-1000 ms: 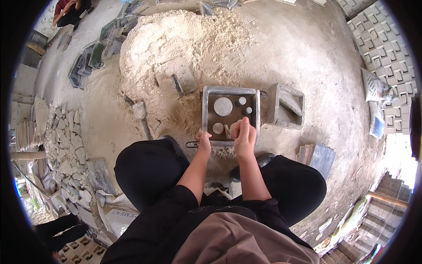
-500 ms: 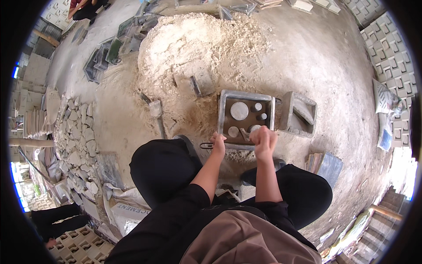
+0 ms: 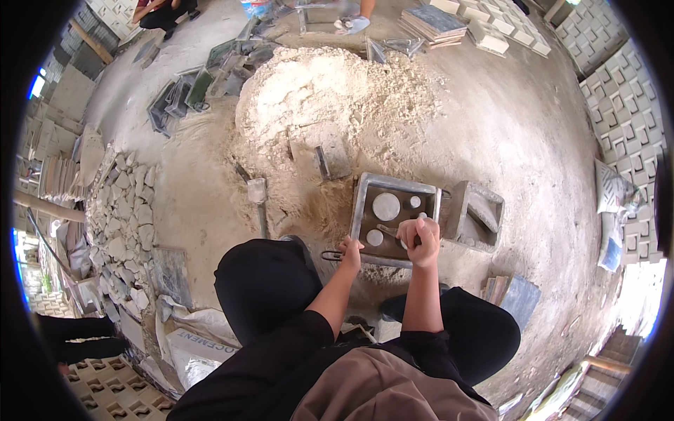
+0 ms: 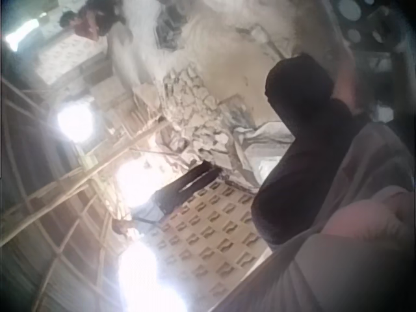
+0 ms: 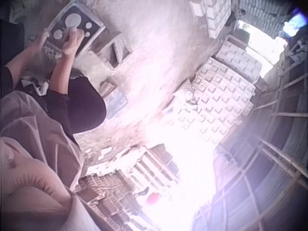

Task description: The person fills a metal mold with dry sand mixture, compacts it with a small tool, and smooths the surface by hand and with a scraper.

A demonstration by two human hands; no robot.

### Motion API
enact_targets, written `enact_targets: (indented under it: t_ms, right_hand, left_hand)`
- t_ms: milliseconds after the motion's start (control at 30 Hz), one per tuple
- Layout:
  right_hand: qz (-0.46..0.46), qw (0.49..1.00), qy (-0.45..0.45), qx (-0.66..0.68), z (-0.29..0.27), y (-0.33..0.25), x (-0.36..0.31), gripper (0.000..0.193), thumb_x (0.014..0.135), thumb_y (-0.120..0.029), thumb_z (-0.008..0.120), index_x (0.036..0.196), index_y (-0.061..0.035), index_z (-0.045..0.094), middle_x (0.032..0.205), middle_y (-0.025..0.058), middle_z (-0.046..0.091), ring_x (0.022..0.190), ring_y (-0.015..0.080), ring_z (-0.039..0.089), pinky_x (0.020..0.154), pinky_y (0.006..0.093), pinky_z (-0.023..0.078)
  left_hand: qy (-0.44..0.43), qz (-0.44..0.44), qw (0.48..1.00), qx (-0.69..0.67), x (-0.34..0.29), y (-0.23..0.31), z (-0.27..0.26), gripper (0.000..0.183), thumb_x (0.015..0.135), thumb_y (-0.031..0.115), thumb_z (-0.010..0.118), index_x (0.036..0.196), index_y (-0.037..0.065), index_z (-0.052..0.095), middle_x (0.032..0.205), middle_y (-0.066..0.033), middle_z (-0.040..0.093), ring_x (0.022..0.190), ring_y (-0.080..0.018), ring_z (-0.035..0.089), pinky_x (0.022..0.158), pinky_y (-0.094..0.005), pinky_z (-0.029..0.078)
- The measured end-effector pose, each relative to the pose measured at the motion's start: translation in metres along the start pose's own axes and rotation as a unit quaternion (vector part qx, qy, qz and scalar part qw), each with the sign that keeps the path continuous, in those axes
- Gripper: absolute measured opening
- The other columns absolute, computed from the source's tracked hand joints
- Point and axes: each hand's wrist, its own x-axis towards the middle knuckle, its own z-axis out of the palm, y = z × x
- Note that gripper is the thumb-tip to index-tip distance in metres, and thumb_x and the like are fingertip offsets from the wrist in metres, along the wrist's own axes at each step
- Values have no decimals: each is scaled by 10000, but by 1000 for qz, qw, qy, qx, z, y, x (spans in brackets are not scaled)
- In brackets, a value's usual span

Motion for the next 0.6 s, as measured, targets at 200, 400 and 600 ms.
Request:
enact_targets:
  t_ms: [200, 400, 600]
  right_hand:
    - [47, 998, -29, -10, 7, 27, 3, 456, 859, -176, 436, 440, -53, 304, 406, -2, 307, 374, 90, 243, 376, 266, 177]
    - [-43, 998, 44, -24, 16, 38, 8, 410, 865, -122, 394, 471, -55, 303, 425, -3, 307, 387, 94, 275, 398, 250, 249]
    - [-117, 976, 185, -15, 40, 41, 17, 384, 901, -126, 346, 523, -67, 312, 474, -10, 314, 427, 83, 269, 425, 250, 244]
  left_hand:
    - [-1, 23, 999, 29, 7, -15, 4, 265, 591, 256, 539, 764, 135, 379, 976, -65, 322, 904, -259, 284, 821, -363, 191]
    - [-20, 13, 999, 26, -9, 4, 7, 239, 594, 212, 531, 754, 103, 391, 950, -60, 320, 899, -215, 295, 816, -318, 226]
    - [14, 2, 997, 78, -19, 17, 6, 297, 590, 235, 546, 814, 114, 394, 1023, -82, 314, 926, -272, 274, 845, -359, 209]
